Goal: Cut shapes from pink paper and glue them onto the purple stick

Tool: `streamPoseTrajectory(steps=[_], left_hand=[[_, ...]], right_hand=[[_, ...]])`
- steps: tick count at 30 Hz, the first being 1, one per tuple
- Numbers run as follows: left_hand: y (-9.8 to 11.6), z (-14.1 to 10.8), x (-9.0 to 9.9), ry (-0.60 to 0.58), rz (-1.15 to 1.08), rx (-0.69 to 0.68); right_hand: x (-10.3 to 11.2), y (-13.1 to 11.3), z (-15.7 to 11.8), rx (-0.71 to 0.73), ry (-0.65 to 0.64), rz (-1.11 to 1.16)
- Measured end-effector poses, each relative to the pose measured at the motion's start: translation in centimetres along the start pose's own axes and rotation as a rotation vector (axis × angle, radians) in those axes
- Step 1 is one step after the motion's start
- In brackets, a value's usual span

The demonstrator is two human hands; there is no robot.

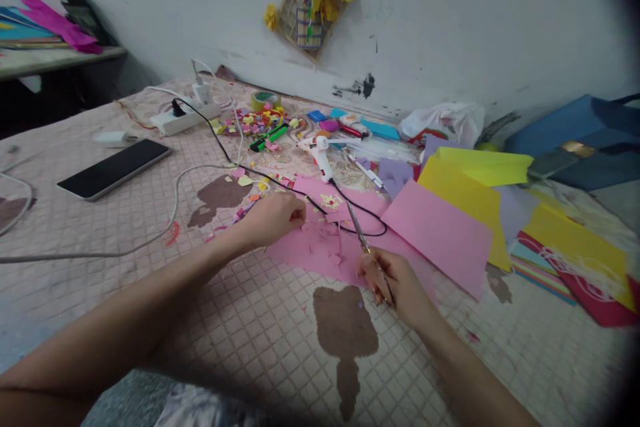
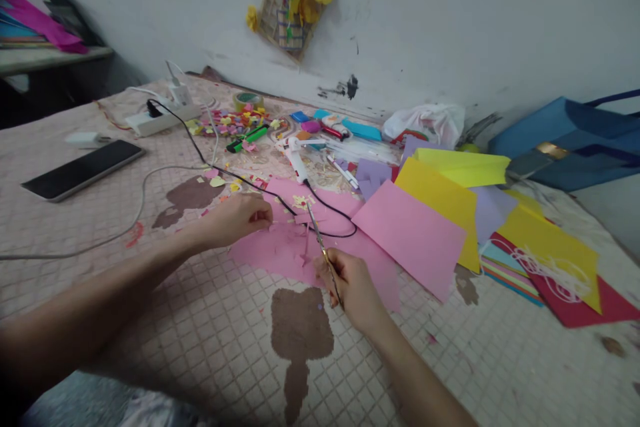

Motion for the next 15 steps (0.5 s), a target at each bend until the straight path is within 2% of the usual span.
streamPoseTrajectory(steps=[4, 7, 10, 15], left_hand=[[0.7, 0.1, 0.6, 0.113, 0.032, -0.013], [2.4, -0.3, 0.5, 0.219, -0.047, -0.134], [4.3, -1.1, -0.8, 0.138, -0.192, -0.271], [5.5, -2.1, -2.9, 0.053, -0.18, -0.309]], right_hand=[[0.1, -0.1, 0.2, 0.003, 0.041, 0.004], [0.2, -0.4, 0.3, 0.009, 0.072, -0.001], [0.2, -0.8, 0.3, 0.061, 0.08, -0.014], [0.1, -0.5, 0.4, 0.099, 0.078, -0.028]])
Point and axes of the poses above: each hand's wrist, its own z-axis towards the middle knuckle, its own x-axis out of the back of the hand, y = z × x, the point moved 4 cm from there along z, towards the middle knuckle, and after that the axes turned 11 degrees about y, right-handed, at the moved point
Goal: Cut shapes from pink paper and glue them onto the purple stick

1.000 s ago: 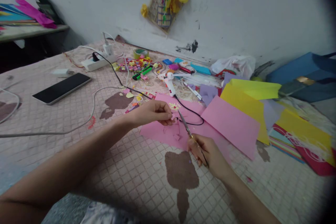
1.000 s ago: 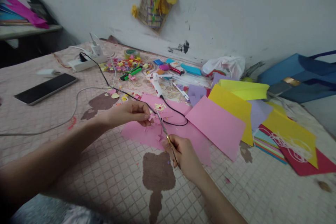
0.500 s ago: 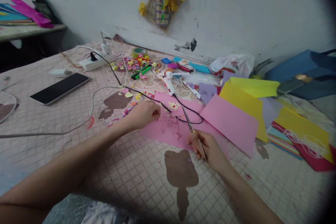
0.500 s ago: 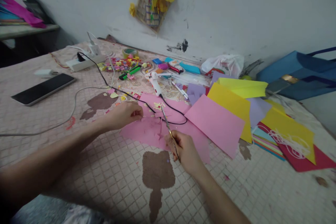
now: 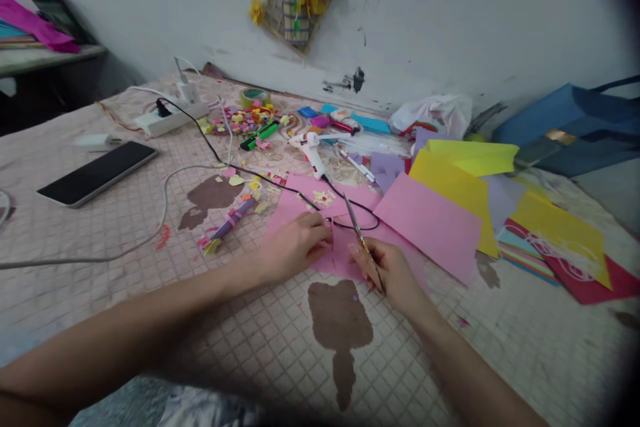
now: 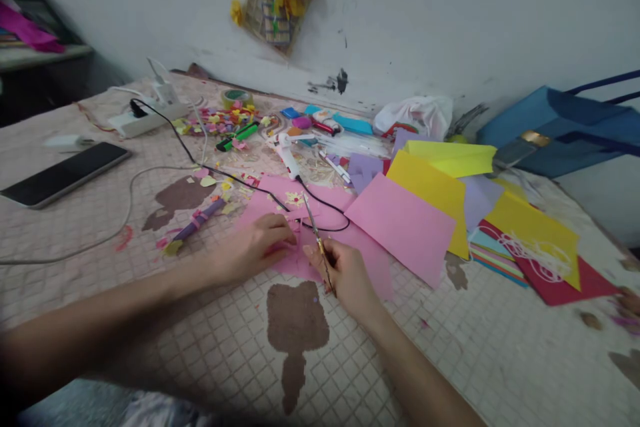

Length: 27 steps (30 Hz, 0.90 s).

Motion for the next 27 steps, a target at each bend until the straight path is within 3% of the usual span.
streamPoseTrajectory(steps=[5, 9, 13, 21, 27], left_hand=[[0.1, -0.1, -0.6, -0.016, -0.059, 0.02], [-0.3, 0.1, 0.1, 0.042, -0.266, 0.224], [-0.4, 0.1, 0.1, 0.022, -0.436, 0.372], [-0.6, -0.1, -0.8, 0.0, -0.732, 0.45], [-0.7, 0.2, -0.5, -0.044, -0.893, 0.495]], right_hand=[[0.0, 0.3, 0.0, 0.009, 0.019, -0.026], [0.0, -0.2, 0.0, 0.024, 0.058, 0.002], [-0.7, -0.7, -0.1, -0.053, 0.0, 0.073], [-1.0, -1.1, -0.5, -0.089, -0.002, 0.091], [-1.1, -0.9, -0.2, -0.119, 0.007, 0.167]])
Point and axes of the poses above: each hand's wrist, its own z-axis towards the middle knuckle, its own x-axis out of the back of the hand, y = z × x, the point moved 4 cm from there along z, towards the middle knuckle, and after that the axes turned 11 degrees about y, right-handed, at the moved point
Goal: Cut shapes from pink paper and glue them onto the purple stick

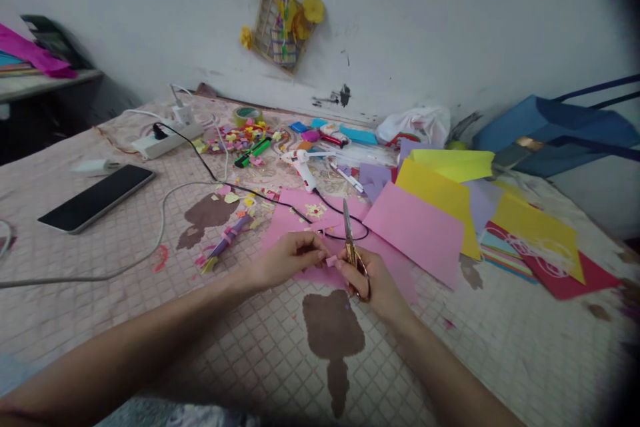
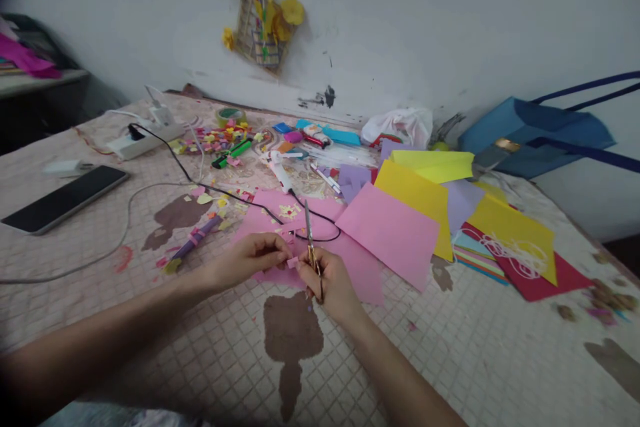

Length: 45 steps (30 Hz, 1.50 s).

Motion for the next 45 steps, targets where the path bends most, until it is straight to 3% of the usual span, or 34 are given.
streamPoseTrajectory(steps=[6, 18, 26, 33, 45], left_hand=[[-0.3, 0.0, 0.2, -0.039, -0.052, 0.039], [-0.9, -0.4, -0.6, 0.017, -0.104, 0.113], [-1.1, -0.3, -0.3, 0.087, -0.193, 0.164], [-1.0, -0.4, -0.5, 0.067, -0.17, 0.171], [-1.5, -0.2, -0.3, -0.029, -0.117, 0.16]], right_hand=[[0.1, 0.7, 0.1, 0.032, -0.011, 0.022], [-0.3, 0.6, -0.7, 0.031, -0.073, 0.009], [0.2, -0.2, -0.8, 0.124, 0.192, 0.22], [0.1, -0.4, -0.9, 0.14, 0.017, 0.035], [0.1, -0.9, -1.0, 0.17, -0.088, -0.083]])
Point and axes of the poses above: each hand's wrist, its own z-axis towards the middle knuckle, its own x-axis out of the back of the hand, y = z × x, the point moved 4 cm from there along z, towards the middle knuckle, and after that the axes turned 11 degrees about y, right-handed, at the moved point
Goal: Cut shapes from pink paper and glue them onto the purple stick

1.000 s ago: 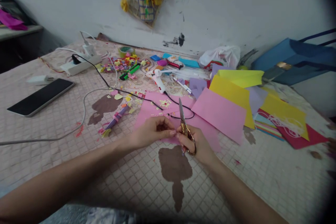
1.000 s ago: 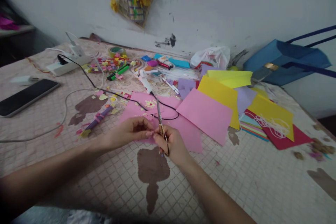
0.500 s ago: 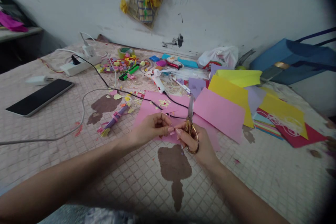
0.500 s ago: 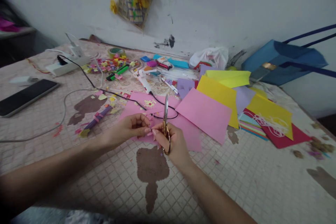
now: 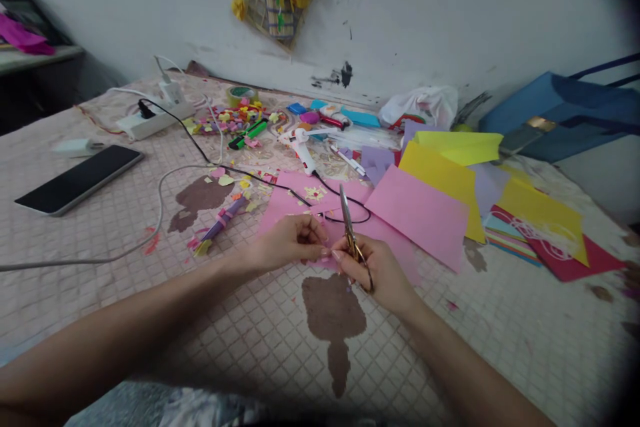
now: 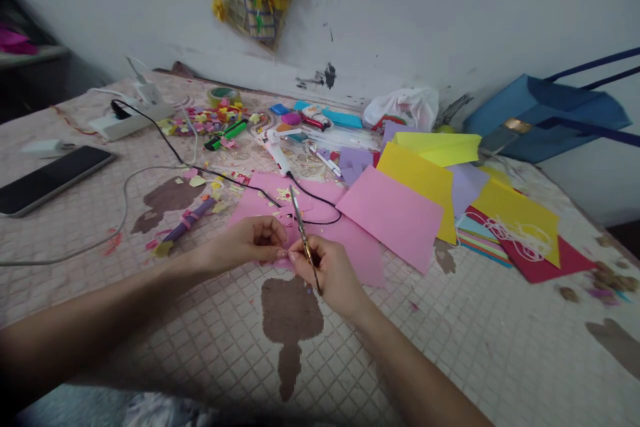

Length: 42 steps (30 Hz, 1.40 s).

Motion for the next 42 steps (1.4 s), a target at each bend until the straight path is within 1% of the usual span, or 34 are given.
streamPoseTrajectory(steps=[4, 8, 14, 19, 22, 25, 27, 29, 30, 32, 35, 37, 39, 42], left_hand=[[0.1, -0.1, -0.2, -0.056, 0.019, 0.021], [0.0, -0.1, -0.2, -0.096, -0.016, 0.025], [0.1, 0.0, -0.1, -0.079, -0.054, 0.015], [0.0, 0.1, -0.1, -0.063, -0.05, 0.014], [-0.1, 0.0, -0.1, -0.059, -0.041, 0.02], [0.0, -0.1, -0.3, -0.068, -0.078, 0.021], [0.3, -0.2, -0.3, -0.051, -0.111, 0.024], [0.5, -0.3, -0.3, -0.018, -0.137, 0.025], [0.6, -0.3, -0.3, 0.0, -0.146, 0.02], [0.6, -0.2, -0.2, 0.025, -0.152, 0.007], [0.4, -0.1, -0.1, 0.033, -0.12, -0.025], [0.3, 0.0, 0.0, 0.02, -0.078, -0.051], [0.3, 0.0, -0.1, 0.001, -0.02, -0.068], [0.3, -0.1, -0.3, -0.005, 0.06, -0.048]], right_hand=[[-0.1, -0.2, 0.0, 0.023, -0.028, 0.0], [-0.1, -0.3, 0.0, -0.011, -0.033, 0.025], [0.1, 0.4, 0.2, -0.042, -0.015, 0.077], [0.1, 0.2, 0.2, -0.025, -0.007, 0.024], [0.0, -0.3, 0.0, 0.015, 0.029, -0.018], [0.2, -0.4, 0.0, 0.042, 0.117, -0.039], [0.5, -0.2, 0.1, 0.018, 0.191, -0.019], [0.7, 0.3, 0.2, -0.034, 0.224, 0.037], [0.6, 0.5, 0.3, -0.06, 0.213, 0.07], [0.3, 0.8, 0.3, -0.093, 0.148, 0.122], [-0.2, 1.0, 0.3, -0.124, 0.055, 0.145], [-0.3, 1.1, 0.2, -0.133, 0.059, 0.143], [-0.2, 1.1, 0.2, -0.123, 0.088, 0.138], [-0.1, 1.2, 0.2, -0.111, 0.112, 0.128]])
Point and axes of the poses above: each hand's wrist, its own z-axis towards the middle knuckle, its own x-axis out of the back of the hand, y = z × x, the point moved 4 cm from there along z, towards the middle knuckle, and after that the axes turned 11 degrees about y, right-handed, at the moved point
